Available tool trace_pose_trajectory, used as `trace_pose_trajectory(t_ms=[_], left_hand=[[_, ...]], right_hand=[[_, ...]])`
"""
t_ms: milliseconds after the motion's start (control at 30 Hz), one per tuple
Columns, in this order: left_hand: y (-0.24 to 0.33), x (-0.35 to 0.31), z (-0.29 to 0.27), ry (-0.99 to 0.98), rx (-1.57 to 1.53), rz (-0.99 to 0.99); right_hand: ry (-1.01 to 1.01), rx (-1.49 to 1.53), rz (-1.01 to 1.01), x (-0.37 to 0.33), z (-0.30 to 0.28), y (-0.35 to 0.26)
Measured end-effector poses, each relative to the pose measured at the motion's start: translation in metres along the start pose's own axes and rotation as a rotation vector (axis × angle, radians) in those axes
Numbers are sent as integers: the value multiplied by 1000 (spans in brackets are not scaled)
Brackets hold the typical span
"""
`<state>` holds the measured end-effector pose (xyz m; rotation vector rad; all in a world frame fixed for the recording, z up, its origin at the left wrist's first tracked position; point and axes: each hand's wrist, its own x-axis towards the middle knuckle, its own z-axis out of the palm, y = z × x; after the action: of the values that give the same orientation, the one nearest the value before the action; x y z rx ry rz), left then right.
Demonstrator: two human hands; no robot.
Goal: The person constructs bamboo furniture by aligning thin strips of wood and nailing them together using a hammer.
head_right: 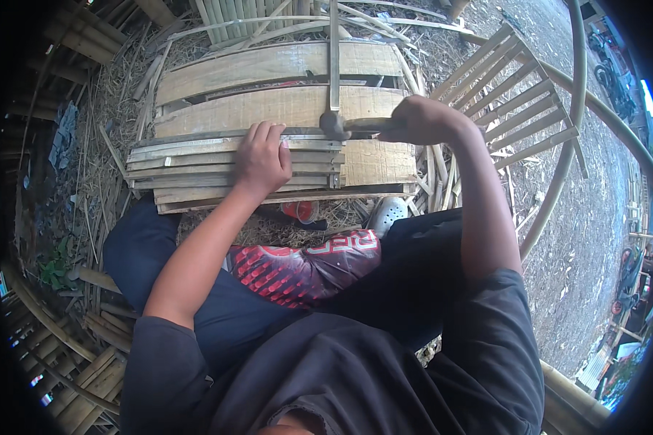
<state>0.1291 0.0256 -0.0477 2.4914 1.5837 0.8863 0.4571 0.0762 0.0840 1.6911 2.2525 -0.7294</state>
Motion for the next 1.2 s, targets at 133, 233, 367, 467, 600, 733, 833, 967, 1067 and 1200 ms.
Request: trace_pose_trajectory(t_ms=[133,233,367,467,600,733,833,967,1067,1200], left_hand=[[0,3,-8,-5,-3,-3],[-2,-1,-8,4,0,3],[2,3,-6,7,-3,28],[-1,1,-6,0,-11,12],[2,1,-7,5,-10,25],[-3,1,-9,21,-8,18],[1,2,-3,-2,-12,30],[-1,0,-3,18,-16,34],[-2,0,-8,1,-14,29],[0,1,-8,-14,-22,23]], right_hand=[[91,40,-13,0,-4,10],[10,-36,130,-20,-28,12],[114,-6,16,-21,-12,20],[-1,4,-23,3,-4,-9],[165,1,-27,-11,-8,7],[4,-78,160,-25,-32,5],[32,9,36,-10,-5,2],[44,51,-14,-3,-7,-3],[72,4,78,-26,-23,-1],[21,-32,90,-29,-19,9]])
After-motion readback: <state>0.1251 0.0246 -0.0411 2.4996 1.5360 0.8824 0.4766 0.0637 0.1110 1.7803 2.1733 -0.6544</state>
